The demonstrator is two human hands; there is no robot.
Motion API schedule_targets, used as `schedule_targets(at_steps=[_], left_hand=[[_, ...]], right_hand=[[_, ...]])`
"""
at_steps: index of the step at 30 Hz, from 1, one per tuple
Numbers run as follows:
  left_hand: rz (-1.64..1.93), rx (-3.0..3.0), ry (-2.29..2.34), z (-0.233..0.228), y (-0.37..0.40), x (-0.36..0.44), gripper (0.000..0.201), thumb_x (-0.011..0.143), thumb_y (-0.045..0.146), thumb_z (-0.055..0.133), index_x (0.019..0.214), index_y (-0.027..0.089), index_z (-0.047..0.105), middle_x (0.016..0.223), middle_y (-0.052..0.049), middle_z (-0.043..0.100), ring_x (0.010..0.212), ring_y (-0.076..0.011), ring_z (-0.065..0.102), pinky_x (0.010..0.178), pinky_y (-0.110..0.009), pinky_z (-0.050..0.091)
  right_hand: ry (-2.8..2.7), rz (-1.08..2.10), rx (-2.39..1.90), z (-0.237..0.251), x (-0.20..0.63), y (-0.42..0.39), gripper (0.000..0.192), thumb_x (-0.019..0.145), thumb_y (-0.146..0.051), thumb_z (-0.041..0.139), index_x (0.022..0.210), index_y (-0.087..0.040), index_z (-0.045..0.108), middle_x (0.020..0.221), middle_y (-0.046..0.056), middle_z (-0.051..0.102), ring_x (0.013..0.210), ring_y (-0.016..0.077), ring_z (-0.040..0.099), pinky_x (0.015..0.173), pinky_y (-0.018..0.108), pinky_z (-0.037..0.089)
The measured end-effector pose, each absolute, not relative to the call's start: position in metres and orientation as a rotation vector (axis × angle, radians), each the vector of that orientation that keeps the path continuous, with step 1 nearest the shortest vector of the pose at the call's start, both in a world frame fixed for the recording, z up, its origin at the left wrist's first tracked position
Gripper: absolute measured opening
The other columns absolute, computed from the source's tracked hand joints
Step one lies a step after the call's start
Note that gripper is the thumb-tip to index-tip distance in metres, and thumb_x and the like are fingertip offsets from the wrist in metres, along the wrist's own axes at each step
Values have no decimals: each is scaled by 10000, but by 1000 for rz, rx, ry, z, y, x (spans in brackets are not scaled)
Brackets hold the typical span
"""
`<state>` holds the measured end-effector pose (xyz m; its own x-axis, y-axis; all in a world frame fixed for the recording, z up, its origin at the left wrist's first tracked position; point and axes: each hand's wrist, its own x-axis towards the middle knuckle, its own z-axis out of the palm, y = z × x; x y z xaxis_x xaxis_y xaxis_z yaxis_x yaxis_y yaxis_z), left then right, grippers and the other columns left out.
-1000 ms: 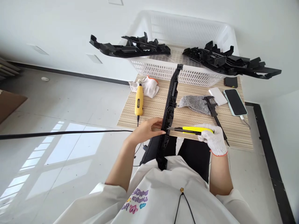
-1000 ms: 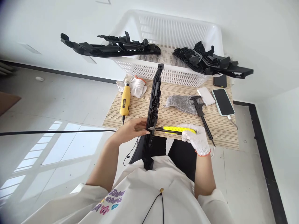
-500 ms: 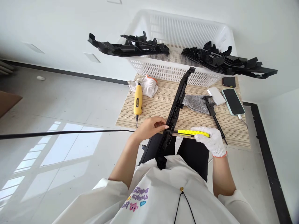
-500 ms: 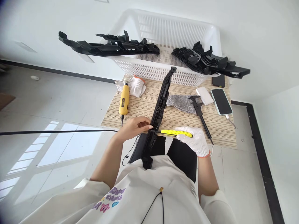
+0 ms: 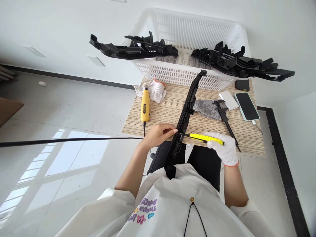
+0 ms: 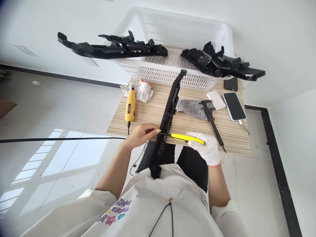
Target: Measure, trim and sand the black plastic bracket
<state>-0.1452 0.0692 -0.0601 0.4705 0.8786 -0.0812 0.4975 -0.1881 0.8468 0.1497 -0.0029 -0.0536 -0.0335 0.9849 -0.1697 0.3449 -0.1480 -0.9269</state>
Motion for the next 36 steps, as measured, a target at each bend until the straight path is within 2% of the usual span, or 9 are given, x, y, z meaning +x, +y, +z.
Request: schedule_targets(at_steps=[10, 14, 17, 21, 27, 31, 34, 36], left_hand=[[544, 1862, 1158, -61, 69, -147, 429, 958, 558, 540, 854, 180, 714, 789, -10, 686, 647, -119, 530, 626, -248, 382], [562, 1875, 1154, -63, 69, -147, 409, 961, 541, 545, 855, 185, 716, 805, -9, 690, 676, -124, 551, 637, -248, 391], [562, 1882, 1161, -64, 69, -148, 395, 963, 531, 550, 855, 189, 716, 802, -3, 688, 673, -120, 546, 635, -249, 391], [561, 1886, 1169, -64, 68, -148, 395, 965, 531, 548, 854, 191, 714, 790, 2, 681, 655, -115, 531, 622, -249, 387], [571, 1881, 1166, -64, 68, -148, 397, 966, 531, 548, 843, 190, 708, 794, -2, 680, 660, -118, 536, 622, -251, 393], [573, 1875, 1166, -64, 67, -148, 389, 965, 525, 553, 840, 190, 707, 785, 2, 675, 651, -114, 529, 621, -252, 393], [581, 1875, 1168, -64, 67, -148, 382, 966, 518, 555, 839, 190, 706, 789, 3, 676, 662, -114, 539, 628, -249, 397], [586, 1880, 1175, -64, 67, -148, 380, 967, 516, 554, 840, 191, 707, 793, 2, 678, 672, -115, 549, 635, -247, 403]], right_hand=[[-1468, 1364, -1548, -55, 151, -1, 386, 779, -401, 782, 1102, -190, 796, 749, 45, 754, 532, 149, 631, 507, 254, 520], [-1464, 1275, -1573, -54, 150, -1, 382, 809, -429, 748, 1119, -208, 790, 682, 24, 726, 567, 165, 654, 524, 256, 530], [-1532, 1340, -1561, -54, 149, -2, 382, 799, -421, 762, 1130, -233, 787, 714, 24, 742, 576, 173, 667, 533, 268, 543], [-1526, 1210, -1576, -53, 150, -3, 363, 823, -415, 743, 1132, -230, 786, 689, 27, 728, 579, 182, 669, 549, 285, 554], [-1513, 1229, -1559, -52, 150, -3, 373, 810, -388, 762, 1140, -215, 779, 719, 30, 747, 562, 158, 663, 547, 264, 553], [-1524, 1374, -1545, -50, 149, -2, 411, 789, -410, 779, 1142, -200, 776, 725, 43, 755, 572, 171, 679, 538, 270, 561], [-1476, 1270, -1560, -50, 149, -2, 399, 805, -416, 758, 1140, -201, 774, 720, 50, 751, 571, 176, 670, 538, 286, 562], [-1493, 1333, -1550, -49, 149, -3, 397, 796, -405, 766, 1135, -197, 776, 698, 45, 741, 550, 169, 653, 525, 282, 553]])
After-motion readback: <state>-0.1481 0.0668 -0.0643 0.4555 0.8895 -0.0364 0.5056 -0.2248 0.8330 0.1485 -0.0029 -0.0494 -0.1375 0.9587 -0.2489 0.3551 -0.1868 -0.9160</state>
